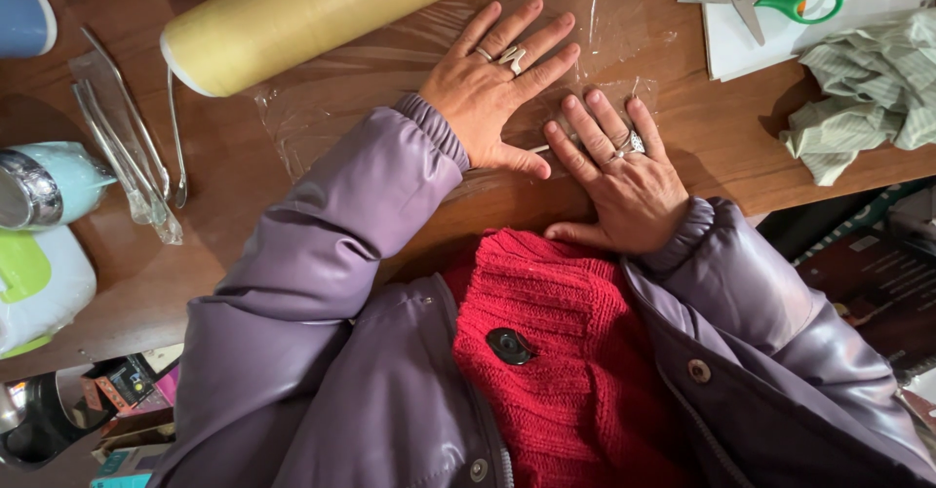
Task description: The person unrolls plastic wrap on a table and places metal rods on the wrap, then rolls the rods in the wrap, using a green tool and a small spoon to assist in smoothing and positioning.
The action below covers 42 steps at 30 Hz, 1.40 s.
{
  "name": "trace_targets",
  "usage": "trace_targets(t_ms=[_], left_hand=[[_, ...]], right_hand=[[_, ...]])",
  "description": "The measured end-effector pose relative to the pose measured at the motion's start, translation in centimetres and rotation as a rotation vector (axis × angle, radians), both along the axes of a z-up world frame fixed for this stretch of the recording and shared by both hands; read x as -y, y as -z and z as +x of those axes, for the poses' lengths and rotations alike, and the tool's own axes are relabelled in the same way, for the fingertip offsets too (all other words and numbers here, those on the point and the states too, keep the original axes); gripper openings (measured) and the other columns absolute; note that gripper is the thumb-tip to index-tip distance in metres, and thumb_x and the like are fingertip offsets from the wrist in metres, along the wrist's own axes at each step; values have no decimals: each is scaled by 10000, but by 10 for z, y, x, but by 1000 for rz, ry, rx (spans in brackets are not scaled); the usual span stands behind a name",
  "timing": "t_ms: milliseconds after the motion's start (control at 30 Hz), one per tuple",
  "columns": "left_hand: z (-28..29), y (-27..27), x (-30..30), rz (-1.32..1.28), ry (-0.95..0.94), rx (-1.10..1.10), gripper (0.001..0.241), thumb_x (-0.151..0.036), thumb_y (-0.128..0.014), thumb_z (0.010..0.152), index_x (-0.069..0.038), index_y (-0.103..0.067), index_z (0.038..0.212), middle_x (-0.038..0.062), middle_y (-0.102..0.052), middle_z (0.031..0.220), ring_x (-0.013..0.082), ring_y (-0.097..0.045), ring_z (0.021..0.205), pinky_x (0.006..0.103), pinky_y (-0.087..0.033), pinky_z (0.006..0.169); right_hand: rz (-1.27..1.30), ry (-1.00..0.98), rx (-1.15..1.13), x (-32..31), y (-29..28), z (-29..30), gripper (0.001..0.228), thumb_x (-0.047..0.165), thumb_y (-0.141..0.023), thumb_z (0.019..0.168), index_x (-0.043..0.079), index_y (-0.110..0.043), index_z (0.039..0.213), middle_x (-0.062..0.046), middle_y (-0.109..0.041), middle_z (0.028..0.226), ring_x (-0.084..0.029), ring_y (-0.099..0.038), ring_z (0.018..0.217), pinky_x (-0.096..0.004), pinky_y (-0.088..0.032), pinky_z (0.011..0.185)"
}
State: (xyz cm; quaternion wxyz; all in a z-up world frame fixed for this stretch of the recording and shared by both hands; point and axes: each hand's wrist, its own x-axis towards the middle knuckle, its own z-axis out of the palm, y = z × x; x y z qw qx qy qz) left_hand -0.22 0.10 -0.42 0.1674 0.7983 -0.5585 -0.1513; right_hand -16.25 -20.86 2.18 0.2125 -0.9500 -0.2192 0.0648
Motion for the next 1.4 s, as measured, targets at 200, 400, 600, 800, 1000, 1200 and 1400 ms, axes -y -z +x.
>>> trace_targets(t_ms=[200,400,600,800,1000,1200,1400], left_hand=[[0,-2,0,-3,-4,-8,1220,-838,-756,758,-82,-371,1635,93,-200,1698,319,-75,1552,535,-23,1256],[-1,2,1,32,-3,11,1263,-872,-726,741,-66,-360,1643,87,-164,1706,321,-53,1554,532,-3,1255],[-3,0,2,78,10,11,1315,-867,-718,724,-62,-284,1668,114,-100,1715,348,-1,1554,542,38,1248],[-4,-7,-8,137,5,22,1383,-935,-700,701,-102,-203,1687,95,-23,1713,340,56,1546,569,29,1261],[-27,-26,-55,-21,-155,266,775,-603,-823,797,-38,-604,1279,154,-404,1559,335,-215,1476,507,-228,1210],[-62,15,-79,-388,-465,-289,279,-229,-716,868,-143,-564,1085,6,-577,1275,176,-498,1208,328,-397,1061],[-68,-25,-73,-209,-458,338,87,-216,-740,817,-158,-681,789,-13,-630,1188,217,-535,1173,416,-417,991]], right_hand=[[-3,6,3,-1,1,-2,1072,781,-509,859,7,-410,1593,-261,-296,1667,-426,-244,1554,-600,-125,1240],[-7,9,11,-2,0,-3,1076,781,-507,861,-7,-414,1588,-266,-305,1663,-428,-249,1551,-600,-122,1239],[5,6,4,0,1,-4,1095,794,-509,842,6,-393,1594,-268,-292,1665,-437,-251,1550,-628,-129,1230],[59,22,-36,5,4,-6,1148,811,-512,829,-15,-322,1604,-297,-236,1670,-477,-181,1557,-727,-91,1197],[59,35,-33,9,-2,-8,1133,764,-542,842,-43,-320,1605,-292,-210,1681,-488,-155,1561,-718,-82,1195],[69,20,18,11,8,-11,1121,772,-529,876,-40,-316,1619,-268,-168,1696,-460,-105,1576,-734,-54,1203],[3,-1,36,27,14,-11,1144,828,-440,900,-7,-239,1656,-242,-54,1707,-426,6,1573,-737,16,1216]])
